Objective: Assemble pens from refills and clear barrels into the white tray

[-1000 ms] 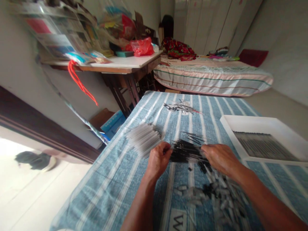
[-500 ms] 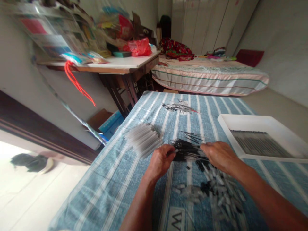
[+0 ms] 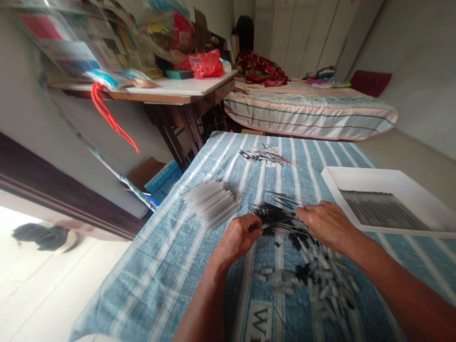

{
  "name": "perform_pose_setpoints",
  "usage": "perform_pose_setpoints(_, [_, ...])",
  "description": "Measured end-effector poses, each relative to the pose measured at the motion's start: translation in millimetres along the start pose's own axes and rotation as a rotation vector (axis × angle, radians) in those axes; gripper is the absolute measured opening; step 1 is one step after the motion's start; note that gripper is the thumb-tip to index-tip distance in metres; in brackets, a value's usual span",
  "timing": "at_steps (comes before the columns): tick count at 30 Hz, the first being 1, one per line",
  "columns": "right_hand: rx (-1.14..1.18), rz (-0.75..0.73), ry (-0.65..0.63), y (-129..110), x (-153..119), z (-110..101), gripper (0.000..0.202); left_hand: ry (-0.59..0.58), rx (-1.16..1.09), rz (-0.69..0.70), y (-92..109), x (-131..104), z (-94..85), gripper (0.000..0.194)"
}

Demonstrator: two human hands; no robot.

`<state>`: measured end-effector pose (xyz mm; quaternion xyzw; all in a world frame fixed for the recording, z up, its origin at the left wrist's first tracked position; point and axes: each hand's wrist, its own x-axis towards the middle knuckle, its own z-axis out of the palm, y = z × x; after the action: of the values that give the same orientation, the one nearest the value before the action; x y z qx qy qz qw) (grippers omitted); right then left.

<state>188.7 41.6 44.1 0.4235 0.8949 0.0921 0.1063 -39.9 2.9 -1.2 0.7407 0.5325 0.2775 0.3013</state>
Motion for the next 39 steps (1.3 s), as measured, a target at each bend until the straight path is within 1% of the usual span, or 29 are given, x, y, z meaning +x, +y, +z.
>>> perform_pose_setpoints(4, [0.008,0.009,0.018,-3,0,-3,0.022,-0.066,-0.087,-0.038,1,0,-0.2,0.009])
perform_pose_setpoints(7, [0.024,-0.008,0.041,-12,-1,-5,0.022,-0.07,-0.135,-0.057,1,0,1.7,0.008])
perform_pose_setpoints(9, [0.045,-0.043,0.081,-22,-2,-6,0.022,-0.054,-0.169,-0.059,2,-1,3.5,0.008])
perform_pose_setpoints(12, [0.134,-0.093,0.206,-37,-5,-3,0.025,-0.012,-0.232,-0.066,2,0,5.4,0.007])
perform_pose_setpoints(14, [0.228,-0.093,0.268,-44,-6,2,0.025,0.027,-0.287,-0.075,3,0,5.8,0.005])
perform_pose_setpoints(15, [0.275,-0.076,0.267,-47,-7,5,0.023,0.052,-0.319,-0.079,3,0,5.9,0.004])
perform_pose_setpoints(17, [0.356,-0.028,0.195,-52,-7,12,0.02,0.108,-0.411,-0.09,3,0,6.4,0.004])
perform_pose_setpoints(19, [0.402,0.02,0.072,-55,-5,20,0.018,0.152,-0.532,-0.095,3,1,7.5,0.006])
perform_pose_setpoints(22, [0.412,0.055,-0.071,-61,1,31,0.019,0.165,-0.688,-0.095,1,1,9.6,0.01])
perform_pose_setpoints(24, [0.427,0.063,-0.1,-64,4,37,0.021,0.159,-0.725,-0.097,1,0,10.5,0.011])
perform_pose_setpoints(26, [0.483,0.056,-0.081,-65,6,40,0.022,0.148,-0.718,-0.098,2,0,10.8,0.01])
perform_pose_setpoints(28, [0.607,0.048,-0.014,-62,7,41,0.02,0.131,-0.69,-0.102,3,-1,10.7,0.01])
perform_pose_setpoints(29, [0.706,0.054,0.019,-59,6,41,0.019,0.117,-0.678,-0.105,4,-1,10.6,0.009])
perform_pose_setpoints(33, [1.257,0.156,0.075,-49,4,37,0.012,0.045,-0.638,-0.13,6,-1,10.6,0.01])
perform_pose_setpoints(34, [1.364,0.179,0.094,-47,4,36,0.012,0.029,-0.628,-0.132,7,-1,10.8,0.01])
perform_pose_setpoints(36, [1.489,0.207,0.158,-43,4,34,0.012,0.006,-0.604,-0.128,8,-1,11.1,0.01])
perform_pose_setpoints(39, [1.521,0.227,0.207,-40,4,31,0.011,-0.007,-0.571,-0.114,11,-1,11.3,0.01])
